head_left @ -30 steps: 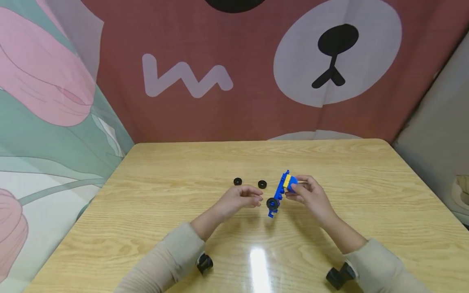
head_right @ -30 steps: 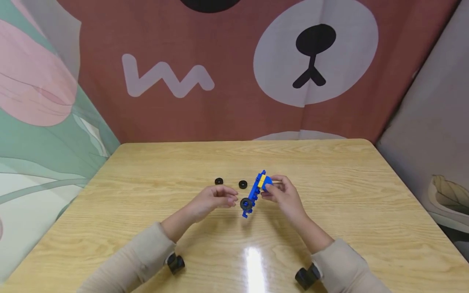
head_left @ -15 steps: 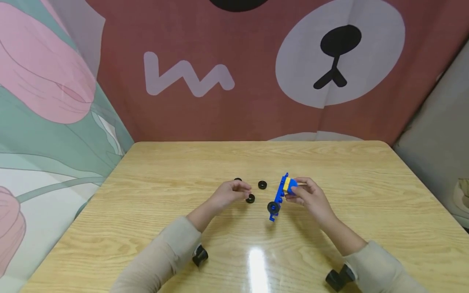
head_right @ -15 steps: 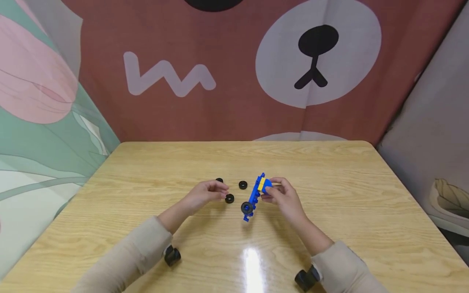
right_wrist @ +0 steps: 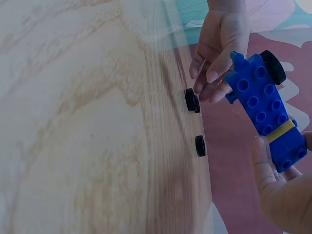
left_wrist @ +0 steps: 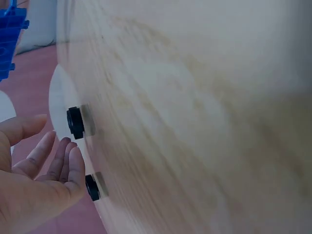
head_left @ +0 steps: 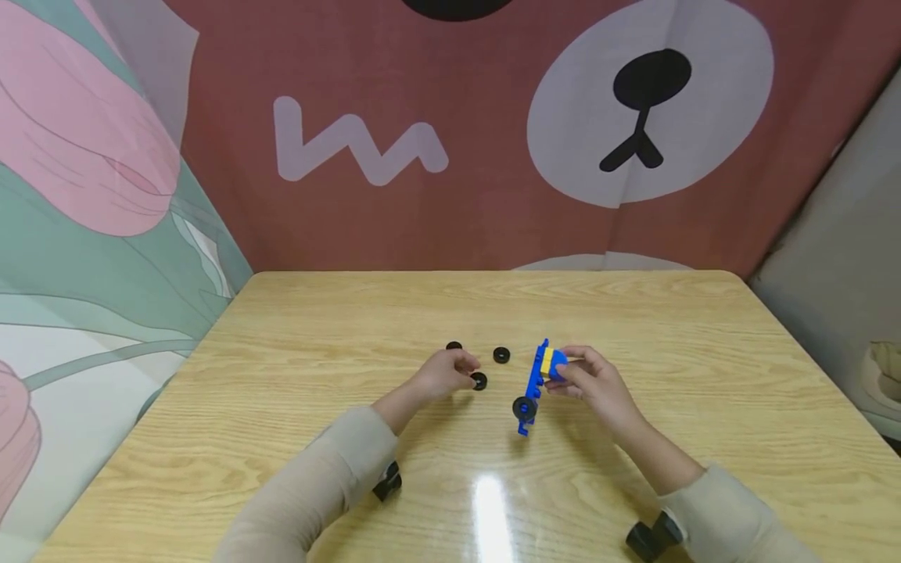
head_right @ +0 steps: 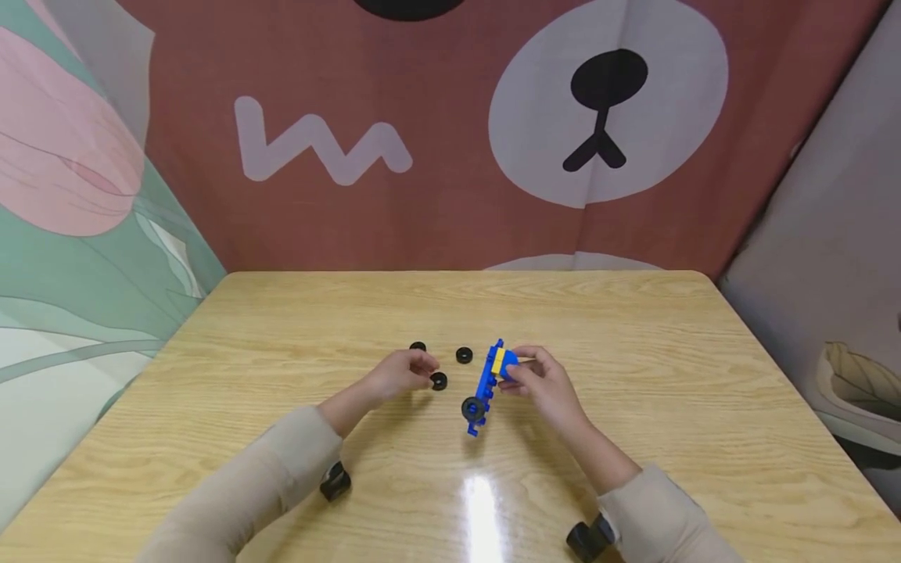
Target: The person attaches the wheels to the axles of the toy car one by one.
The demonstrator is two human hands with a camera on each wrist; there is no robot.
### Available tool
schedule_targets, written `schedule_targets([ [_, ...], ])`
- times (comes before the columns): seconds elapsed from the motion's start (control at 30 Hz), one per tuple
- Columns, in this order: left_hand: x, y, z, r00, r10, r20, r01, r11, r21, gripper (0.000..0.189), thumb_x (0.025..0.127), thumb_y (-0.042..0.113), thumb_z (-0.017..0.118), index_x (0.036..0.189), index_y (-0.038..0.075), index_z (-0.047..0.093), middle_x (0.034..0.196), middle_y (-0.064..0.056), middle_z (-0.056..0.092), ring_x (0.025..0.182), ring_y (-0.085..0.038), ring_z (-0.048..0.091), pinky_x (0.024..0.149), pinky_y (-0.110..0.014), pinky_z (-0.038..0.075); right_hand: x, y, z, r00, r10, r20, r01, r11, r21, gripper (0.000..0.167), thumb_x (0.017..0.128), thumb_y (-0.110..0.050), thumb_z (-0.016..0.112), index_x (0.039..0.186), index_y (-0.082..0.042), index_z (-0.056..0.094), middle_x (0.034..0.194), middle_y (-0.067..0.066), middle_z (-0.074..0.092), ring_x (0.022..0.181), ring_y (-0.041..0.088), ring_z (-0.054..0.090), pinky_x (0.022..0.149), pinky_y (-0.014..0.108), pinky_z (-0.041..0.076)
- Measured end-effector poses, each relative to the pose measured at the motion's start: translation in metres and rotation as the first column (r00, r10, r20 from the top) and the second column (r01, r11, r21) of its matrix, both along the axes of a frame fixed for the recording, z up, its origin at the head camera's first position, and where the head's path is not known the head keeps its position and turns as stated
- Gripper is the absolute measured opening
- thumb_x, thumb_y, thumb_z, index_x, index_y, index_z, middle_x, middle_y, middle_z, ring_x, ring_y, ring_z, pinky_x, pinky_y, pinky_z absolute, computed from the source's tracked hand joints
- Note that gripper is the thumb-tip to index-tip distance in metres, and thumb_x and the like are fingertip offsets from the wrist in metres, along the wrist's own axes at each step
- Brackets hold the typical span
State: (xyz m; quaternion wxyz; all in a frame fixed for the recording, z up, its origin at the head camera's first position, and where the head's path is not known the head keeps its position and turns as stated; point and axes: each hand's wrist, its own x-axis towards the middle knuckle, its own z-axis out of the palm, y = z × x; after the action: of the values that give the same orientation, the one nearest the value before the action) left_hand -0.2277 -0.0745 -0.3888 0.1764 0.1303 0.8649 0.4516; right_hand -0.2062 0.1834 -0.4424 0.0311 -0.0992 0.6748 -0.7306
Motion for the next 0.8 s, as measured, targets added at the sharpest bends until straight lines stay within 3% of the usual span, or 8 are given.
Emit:
schedule_targets([
  [0.3, -0.001, 0.007, -0.005, 0.998, -0.045, -0.037, 0.042, 0.996, -0.076, 0.028, 0.074, 0.002, 0.063, 0.102, 0.0, 0.057, 0.094, -0.006, 0.054, 0.089, -0.02, 0.05, 0.076, -0.031, 0.042, 0.005, -0.002, 0.001, 1.0, -0.005, 0.027, 0.005, 1.0, 0.019, 0.056, 0.079, -0.037, 0.06, 0.116, -0.001, 0.039, 0.101, 0.026, 0.047, 0.081, 0.034, 0.057, 0.072, 0.039, 0.048],
  [0.57, -0.005, 0.012, -0.009, 0.996, -0.074, -0.059, 0.065, 0.988, -0.14, 0.03, 0.073, 0.002, 0.065, 0.102, 0.003, 0.058, 0.095, -0.005, 0.056, 0.09, -0.02, 0.05, 0.078, -0.031, 0.042, 0.003, 0.003, -0.003, 0.999, 0.031, 0.01, -0.031, 0.999, 0.021, 0.04, 0.086, -0.024, 0.052, 0.117, -0.002, 0.04, 0.101, 0.027, 0.045, 0.082, 0.035, 0.057, 0.072, 0.039, 0.048],
  [0.8, -0.005, 0.011, -0.01, 0.988, -0.13, -0.081, 0.112, 0.974, -0.199, 0.03, 0.071, 0.0, 0.067, 0.099, 0.005, 0.059, 0.089, -0.002, 0.054, 0.083, -0.016, 0.049, 0.073, -0.029, 0.043, 0.003, 0.004, -0.003, 0.999, 0.017, 0.035, -0.019, 0.999, 0.05, 0.041, 0.085, -0.028, 0.054, 0.116, -0.003, 0.042, 0.1, 0.026, 0.046, 0.083, 0.034, 0.058, 0.072, 0.038, 0.048],
])
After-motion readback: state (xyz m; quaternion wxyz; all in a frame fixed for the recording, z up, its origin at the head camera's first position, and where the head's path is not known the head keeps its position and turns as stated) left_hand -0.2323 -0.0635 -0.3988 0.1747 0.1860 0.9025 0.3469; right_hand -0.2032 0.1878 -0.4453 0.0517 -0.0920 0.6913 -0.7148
